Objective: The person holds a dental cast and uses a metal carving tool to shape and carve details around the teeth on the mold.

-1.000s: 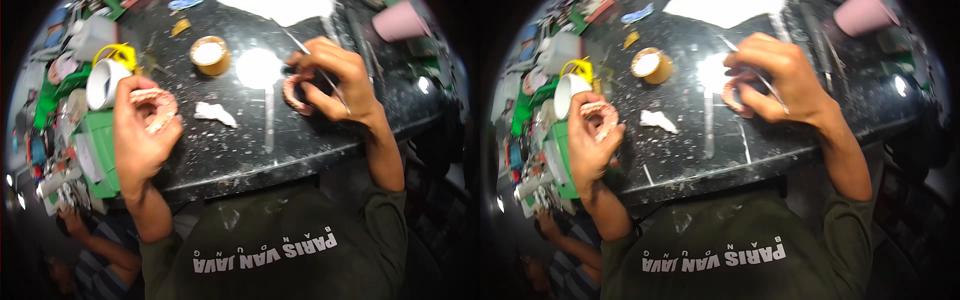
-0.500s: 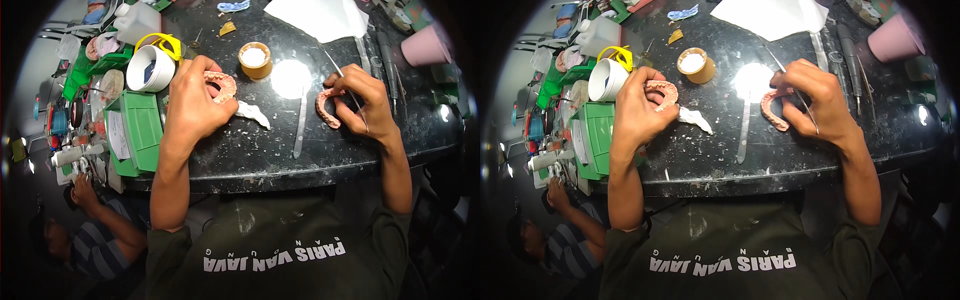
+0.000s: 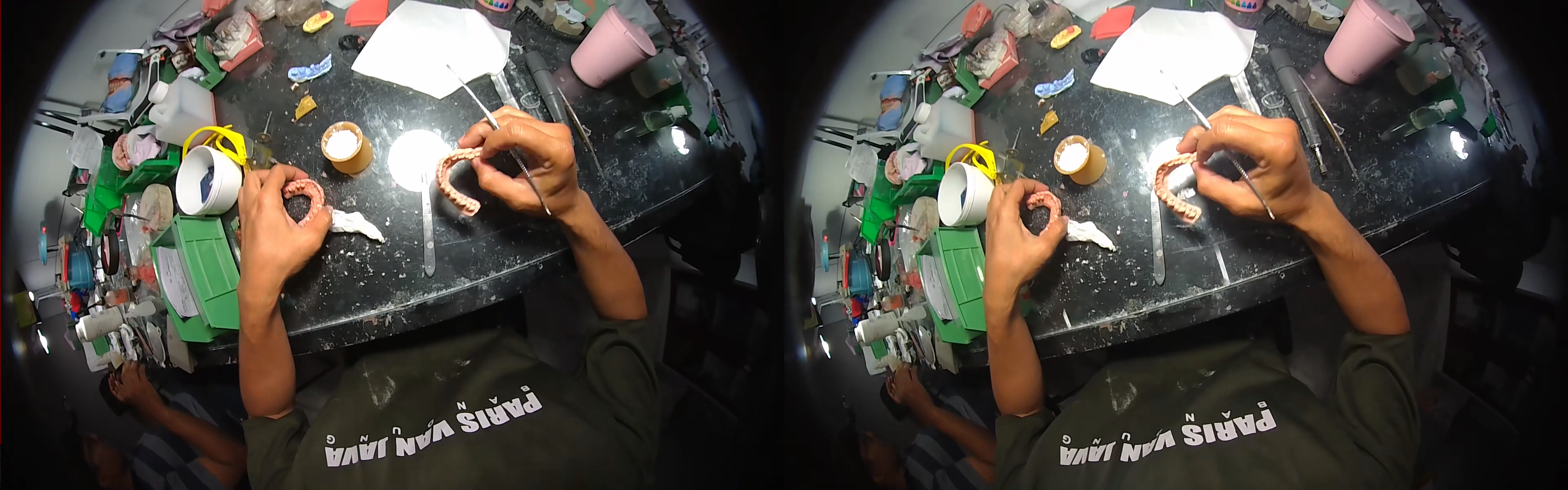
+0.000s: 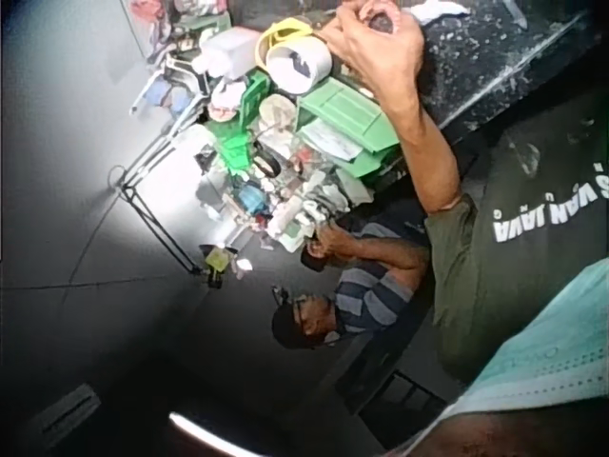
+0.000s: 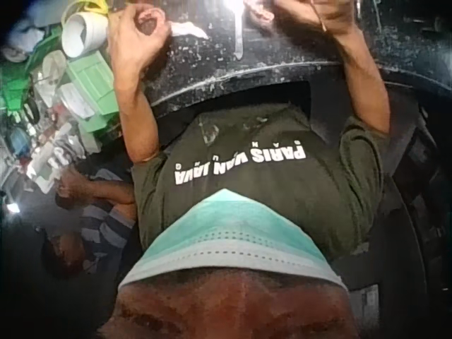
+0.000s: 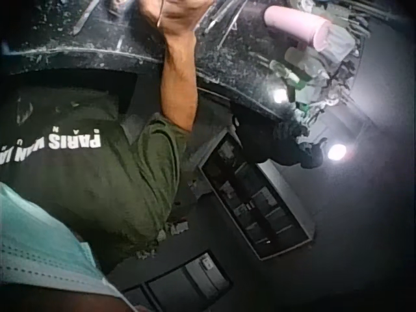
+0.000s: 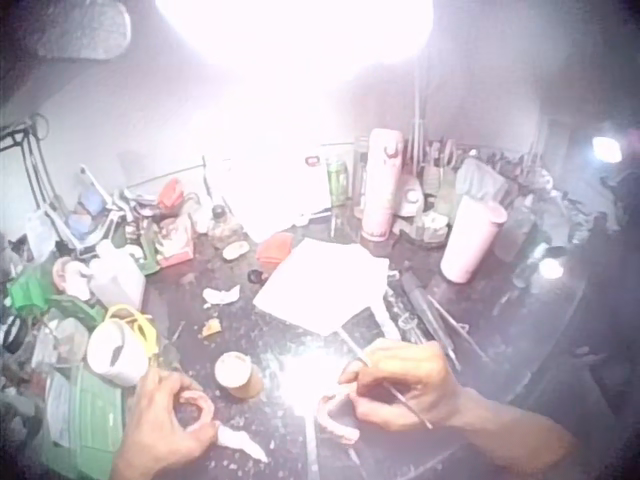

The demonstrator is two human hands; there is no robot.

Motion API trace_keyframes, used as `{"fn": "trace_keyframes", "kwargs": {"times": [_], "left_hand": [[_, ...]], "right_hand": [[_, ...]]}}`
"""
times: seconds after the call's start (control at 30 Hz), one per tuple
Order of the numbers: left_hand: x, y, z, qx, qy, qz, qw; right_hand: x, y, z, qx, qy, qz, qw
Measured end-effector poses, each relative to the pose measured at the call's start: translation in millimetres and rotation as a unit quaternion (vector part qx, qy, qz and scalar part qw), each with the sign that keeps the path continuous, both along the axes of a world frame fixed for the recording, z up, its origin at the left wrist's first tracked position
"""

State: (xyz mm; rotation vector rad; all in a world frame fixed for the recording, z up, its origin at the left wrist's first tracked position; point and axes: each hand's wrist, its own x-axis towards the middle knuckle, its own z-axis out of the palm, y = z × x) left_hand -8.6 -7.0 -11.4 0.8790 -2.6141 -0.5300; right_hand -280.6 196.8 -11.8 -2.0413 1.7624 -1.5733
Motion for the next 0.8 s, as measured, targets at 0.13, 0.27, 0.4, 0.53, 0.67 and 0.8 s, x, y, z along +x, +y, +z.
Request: {"fn": "trace_keyframes", "kwargs": {"times": [0.13,0.27,0.4,0.53,0.67,0.8], "left_hand": [[3.3,9.2,15.4,0.059,-0.005,-0.005,0.998],[-0.2,35.6,57.6,0.013,0.127,-0.071,0.989],[-25.5,46.9,53.8,0.284,0.262,-0.243,0.890],[-32.2,43.8,39.2,0.303,0.272,-0.222,0.886],[-25.8,42.1,23.0,0.258,0.319,-0.214,0.886],[-23.4,38.6,27.1,0.196,0.283,-0.208,0.915]], "right_hand": [[9.8,-5.0,14.0,-0.089,0.022,0.002,0.996],[23.9,-14.2,25.5,-0.156,0.037,0.018,0.987],[35.1,-31.9,37.2,-0.219,0.068,0.058,0.972],[41.1,-44.6,28.0,-0.240,0.056,0.058,0.967],[52.7,-49.8,12.6,-0.225,0.006,0.010,0.974],[52.4,-46.0,3.8,-0.186,-0.011,0.001,0.982]]}}
